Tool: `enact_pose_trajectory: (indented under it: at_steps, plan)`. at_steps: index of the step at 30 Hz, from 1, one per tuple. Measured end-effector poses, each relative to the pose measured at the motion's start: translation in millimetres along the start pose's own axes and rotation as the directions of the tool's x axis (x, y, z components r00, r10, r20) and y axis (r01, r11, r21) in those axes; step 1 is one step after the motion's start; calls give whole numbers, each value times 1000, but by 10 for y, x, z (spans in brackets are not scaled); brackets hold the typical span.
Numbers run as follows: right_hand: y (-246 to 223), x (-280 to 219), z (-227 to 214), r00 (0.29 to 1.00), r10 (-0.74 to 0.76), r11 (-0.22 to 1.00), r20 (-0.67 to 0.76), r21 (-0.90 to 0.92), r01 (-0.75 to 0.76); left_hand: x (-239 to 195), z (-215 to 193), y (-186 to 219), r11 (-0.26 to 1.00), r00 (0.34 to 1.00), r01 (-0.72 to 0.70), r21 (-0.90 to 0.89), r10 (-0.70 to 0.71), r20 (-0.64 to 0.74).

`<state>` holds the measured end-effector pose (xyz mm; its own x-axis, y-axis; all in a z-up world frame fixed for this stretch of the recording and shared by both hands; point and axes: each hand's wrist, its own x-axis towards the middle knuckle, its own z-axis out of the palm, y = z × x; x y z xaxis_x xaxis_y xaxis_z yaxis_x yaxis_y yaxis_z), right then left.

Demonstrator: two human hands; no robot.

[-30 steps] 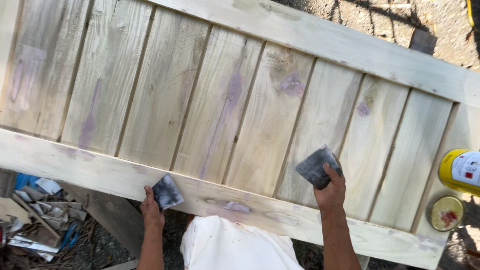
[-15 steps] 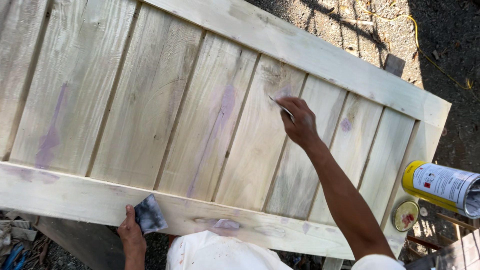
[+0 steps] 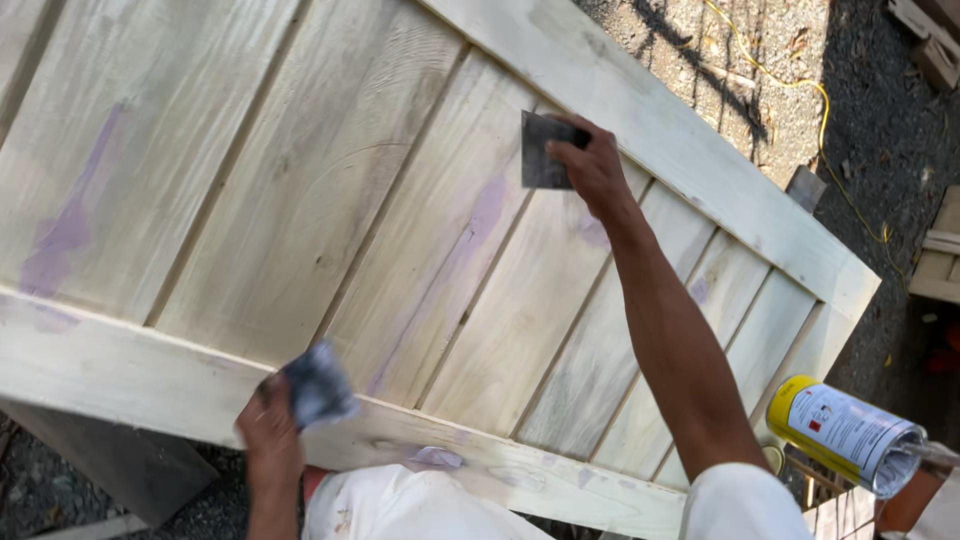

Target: The person uses a putty knife to apply a pinkish filler paste to the gaps and knots on a wooden door frame. They scoop the filler from a yellow can and spread it across the wood surface, smoothing it into the crevices.

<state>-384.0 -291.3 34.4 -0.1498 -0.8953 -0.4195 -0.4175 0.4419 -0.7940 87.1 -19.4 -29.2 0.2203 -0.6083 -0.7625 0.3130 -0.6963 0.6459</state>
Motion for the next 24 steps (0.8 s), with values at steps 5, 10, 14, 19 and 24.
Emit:
enact_pose_trajectory:
  at_steps: [5, 10, 14, 19, 24]
  plan:
    - [-312, -1142, 432, 978, -65, 970, -198, 217, 109, 165, 1684, 540, 883, 932, -81, -462, 232, 279]
    - [-602, -1917, 698, 836, -505, 853, -216, -277, 443, 22, 2545, 803, 852, 887, 213, -479, 38, 461]
    - [-703, -2033, 574, 700, -714, 538, -4, -645, 544, -115, 2663, 866, 822, 842, 332, -463, -38, 537]
    - [-573, -2059, 235, 678, -680, 363, 280, -674, 643, -143, 2622, 734, 827, 847, 321, -462, -32, 531]
    - [-324, -1980, -60, 776, -527, 414, 345, -694, 589, -83, 2540, 778, 843, 889, 221, -490, 33, 457]
